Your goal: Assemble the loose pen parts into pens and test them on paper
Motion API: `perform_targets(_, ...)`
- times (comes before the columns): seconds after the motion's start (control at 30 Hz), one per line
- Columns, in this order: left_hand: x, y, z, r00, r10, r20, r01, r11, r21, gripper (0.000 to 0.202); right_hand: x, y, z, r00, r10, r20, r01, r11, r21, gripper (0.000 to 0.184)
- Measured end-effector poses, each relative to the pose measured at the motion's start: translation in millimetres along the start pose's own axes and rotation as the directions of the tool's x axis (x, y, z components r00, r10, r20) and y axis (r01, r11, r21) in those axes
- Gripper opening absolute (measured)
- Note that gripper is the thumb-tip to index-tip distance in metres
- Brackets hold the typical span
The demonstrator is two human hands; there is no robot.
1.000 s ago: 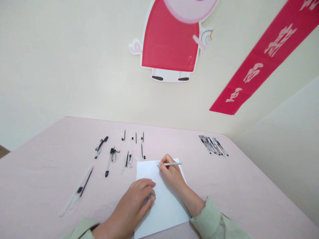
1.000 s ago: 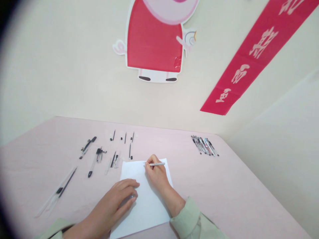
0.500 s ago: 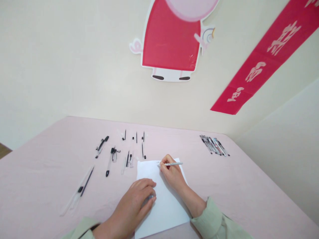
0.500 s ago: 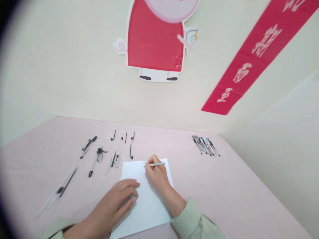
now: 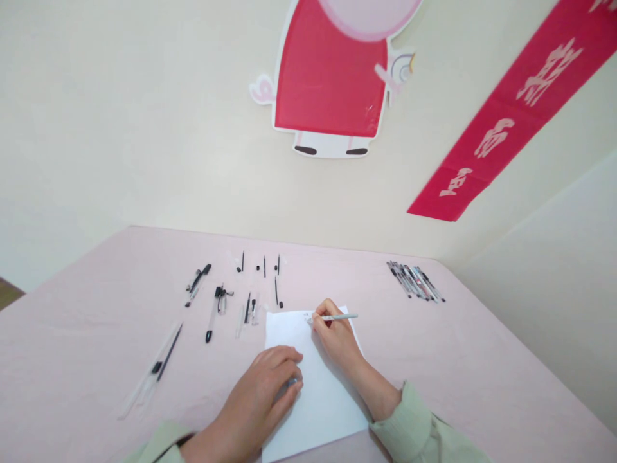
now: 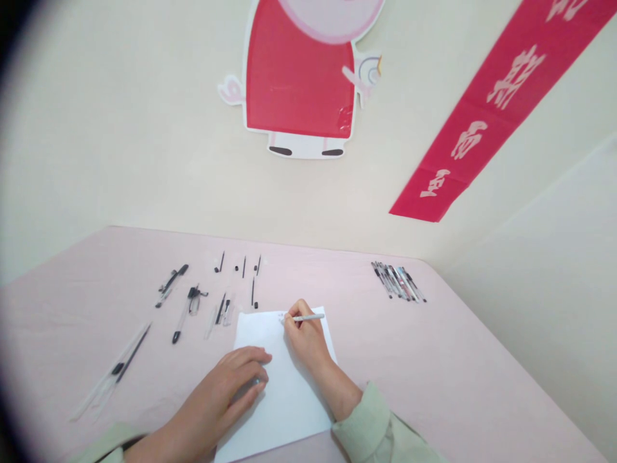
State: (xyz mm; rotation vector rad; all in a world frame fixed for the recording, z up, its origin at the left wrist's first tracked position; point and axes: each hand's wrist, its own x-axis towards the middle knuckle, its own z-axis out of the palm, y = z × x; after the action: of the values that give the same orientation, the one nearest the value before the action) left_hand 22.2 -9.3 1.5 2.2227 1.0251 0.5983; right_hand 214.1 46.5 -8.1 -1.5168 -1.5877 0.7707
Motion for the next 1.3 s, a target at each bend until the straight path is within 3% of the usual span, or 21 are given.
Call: perform_targets(1.3, -0.5, 1.0, -0.3, 1.000, 0.017, -0.024, -0.017, 1.000, -0.009, 0.016, -0.8, 0.3, 0.3, 1.000, -0.026, -0.011, 0.026, 1.000, -0.005, 0.010)
